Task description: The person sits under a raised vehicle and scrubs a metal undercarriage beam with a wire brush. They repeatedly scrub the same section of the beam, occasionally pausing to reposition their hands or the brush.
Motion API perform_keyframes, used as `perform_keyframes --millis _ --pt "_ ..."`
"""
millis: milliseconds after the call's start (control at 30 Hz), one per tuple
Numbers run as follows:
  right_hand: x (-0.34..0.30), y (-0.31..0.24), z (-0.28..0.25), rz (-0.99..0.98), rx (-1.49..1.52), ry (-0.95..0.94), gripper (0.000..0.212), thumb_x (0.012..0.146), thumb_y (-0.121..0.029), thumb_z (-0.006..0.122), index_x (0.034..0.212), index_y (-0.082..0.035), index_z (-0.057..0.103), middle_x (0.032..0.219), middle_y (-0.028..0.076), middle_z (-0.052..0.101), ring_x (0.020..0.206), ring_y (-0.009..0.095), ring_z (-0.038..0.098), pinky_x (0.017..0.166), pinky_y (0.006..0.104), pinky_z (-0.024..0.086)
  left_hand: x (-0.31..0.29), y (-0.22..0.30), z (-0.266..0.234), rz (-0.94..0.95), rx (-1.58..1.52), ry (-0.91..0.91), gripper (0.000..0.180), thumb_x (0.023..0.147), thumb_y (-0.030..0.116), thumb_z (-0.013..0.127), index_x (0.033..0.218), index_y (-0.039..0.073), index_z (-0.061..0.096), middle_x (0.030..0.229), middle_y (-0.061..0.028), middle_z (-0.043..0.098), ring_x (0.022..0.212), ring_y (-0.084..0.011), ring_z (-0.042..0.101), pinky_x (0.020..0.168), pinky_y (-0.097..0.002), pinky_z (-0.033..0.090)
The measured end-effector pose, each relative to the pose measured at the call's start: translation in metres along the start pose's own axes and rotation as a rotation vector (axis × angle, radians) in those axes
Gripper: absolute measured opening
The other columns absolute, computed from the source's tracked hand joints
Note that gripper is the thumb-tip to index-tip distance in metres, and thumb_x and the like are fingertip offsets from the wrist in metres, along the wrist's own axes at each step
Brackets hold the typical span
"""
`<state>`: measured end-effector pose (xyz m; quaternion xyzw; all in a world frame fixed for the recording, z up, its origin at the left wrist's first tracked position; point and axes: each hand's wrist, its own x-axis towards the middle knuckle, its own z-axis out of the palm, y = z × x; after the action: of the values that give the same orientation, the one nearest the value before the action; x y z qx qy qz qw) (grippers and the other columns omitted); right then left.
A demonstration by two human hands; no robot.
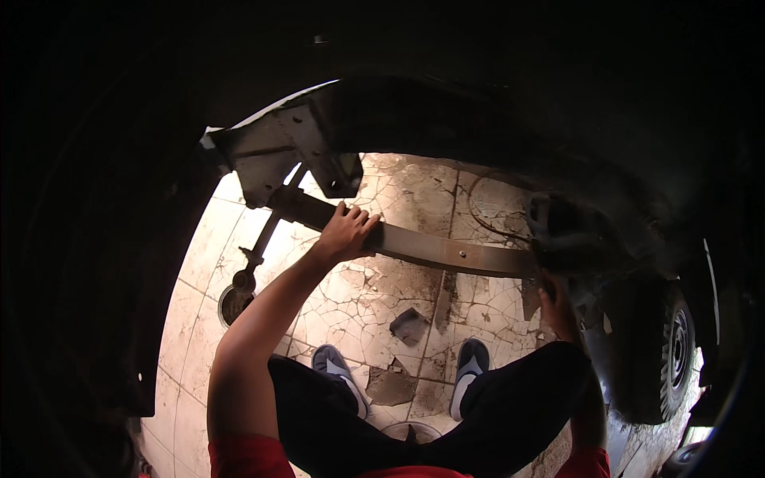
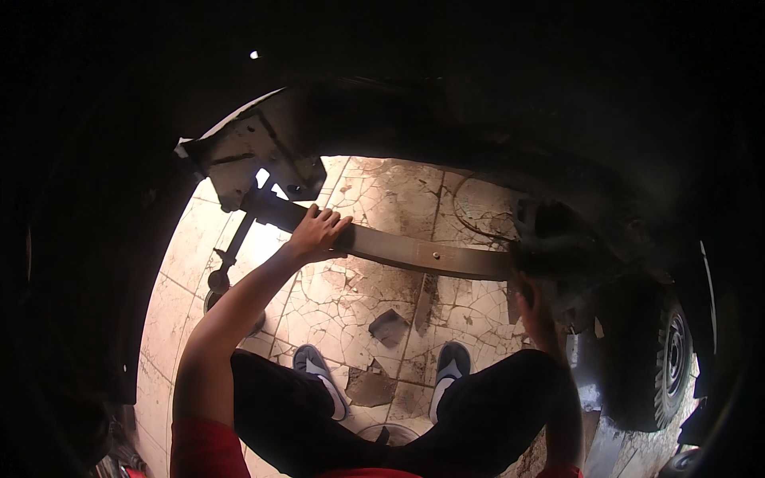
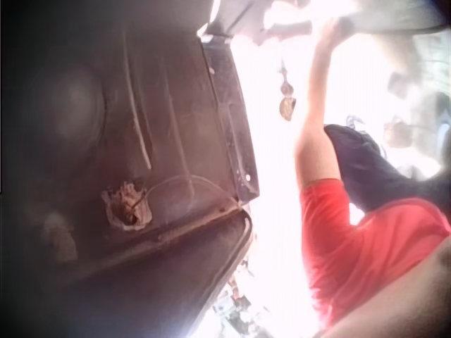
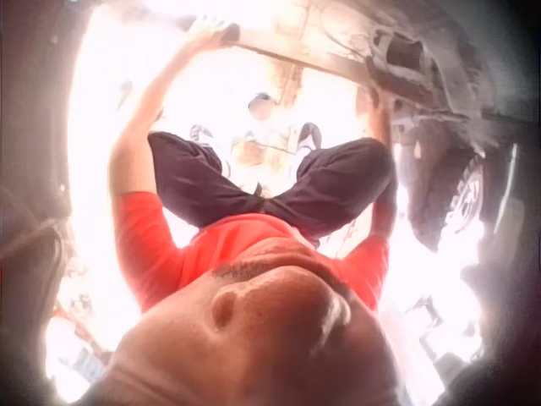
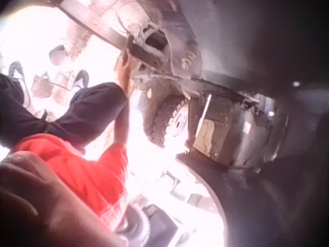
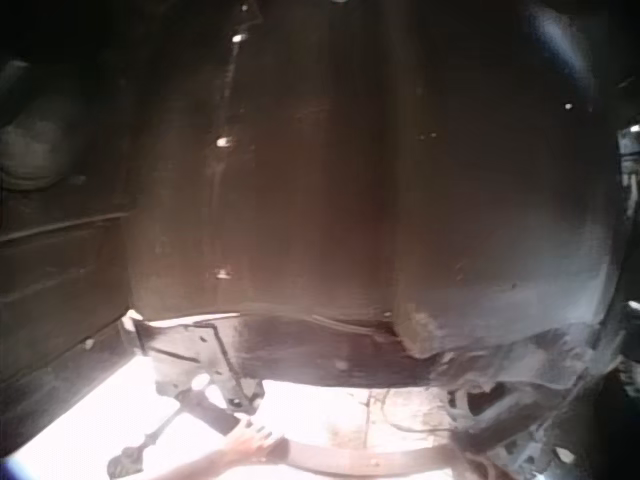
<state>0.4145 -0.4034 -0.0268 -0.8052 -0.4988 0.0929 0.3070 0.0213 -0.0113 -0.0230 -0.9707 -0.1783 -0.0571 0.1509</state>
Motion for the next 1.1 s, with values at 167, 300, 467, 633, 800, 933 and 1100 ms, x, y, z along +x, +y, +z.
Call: perform_keyframes --millis 167,300,467,633,800,933,1100 --pt "0.014 0.044 -0.017 0.018 -0.054 0.147 0.049 0.100 -0.018 0.062 0.147 -0.008 0.049 0.147 0.021 0.054 0.136 0.037 0.051 0.113 0.0435 0.039 0.014 0.009 -0.008 0.004 -0.033 -0.049 0.092 0.075 0.063 0.079 0.145 0.011 0.050 0.119 -0.0082 0.062 0.117 -0.0233 0.057 0.105 -0.0488 0.036" --pt "0.008 -0.013 0.015 0.003 0.050 0.060 0.048 0.099 -0.017 0.063 0.145 -0.007 0.051 0.140 0.023 0.058 0.129 0.041 0.055 0.109 0.0459 0.043 -0.002 0.002 -0.005 -0.031 -0.032 -0.090 0.092 0.075 0.063 0.079 0.144 0.010 0.050 0.121 -0.0087 0.062 0.119 -0.0237 0.056 0.106 -0.0514 0.037" --pt "0.001 0.037 -0.011 -0.035 -0.026 0.168 0.045 0.099 -0.018 0.061 0.143 -0.008 0.053 0.139 0.024 0.058 0.131 0.041 0.054 0.109 0.0464 0.043 0.011 0.004 -0.012 -0.005 -0.041 -0.111 0.093 0.078 0.064 0.076 0.148 0.011 0.046 0.124 -0.0090 0.061 0.121 -0.0238 0.055 0.105 -0.0484 0.036" --pt "0.005 0.003 0.005 0.000 0.039 0.100 0.046 0.100 -0.018 0.060 0.144 -0.008 0.052 0.143 0.023 0.055 0.135 0.040 0.050 0.112 0.0446 0.041 0.005 0.002 -0.009 -0.007 0.001 -0.102 0.092 0.078 0.064 0.077 0.146 0.010 0.048 0.120 -0.0082 0.061 0.119 -0.0229 0.055 0.103 -0.0468 0.037" --pt "0.008 0.026 -0.014 0.107 -0.022 0.083 0.049 0.100 -0.016 0.062 0.147 -0.010 0.048 0.144 0.021 0.055 0.135 0.038 0.052 0.110 0.0437 0.042 0.013 0.007 -0.014 0.001 0.028 -0.053 0.092 0.076 0.064 0.078 0.144 0.010 0.049 0.113 -0.0061 0.062 0.115 -0.0214 0.057 0.101 -0.0439 0.038" --pt "0.017 0.007 0.008 0.057 -0.115 0.040 0.048 0.103 -0.022 0.060 0.147 -0.009 0.047 0.147 0.019 0.052 0.139 0.035 0.047 0.114 0.0429 0.037 0.003 0.004 -0.007 0.014 0.022 -0.024 0.097 0.073 0.065 0.079 0.147 0.010 0.046 0.117 -0.0055 0.060 0.117 -0.0215 0.056 0.101 -0.0446 0.037" --pt "0.014 0.055 0.007 0.015 -0.015 0.109 0.047 0.100 -0.020 0.062 0.144 -0.007 0.052 0.146 0.020 0.053 0.135 0.038 0.050 0.114 0.0434 0.038 0.010 0.002 -0.011 0.004 0.050 -0.115 0.100 0.073 0.062 0.081 0.150 0.013 0.042 0.124 -0.0053 0.058 0.122 -0.0222 0.053 0.107 -0.0482 0.036"
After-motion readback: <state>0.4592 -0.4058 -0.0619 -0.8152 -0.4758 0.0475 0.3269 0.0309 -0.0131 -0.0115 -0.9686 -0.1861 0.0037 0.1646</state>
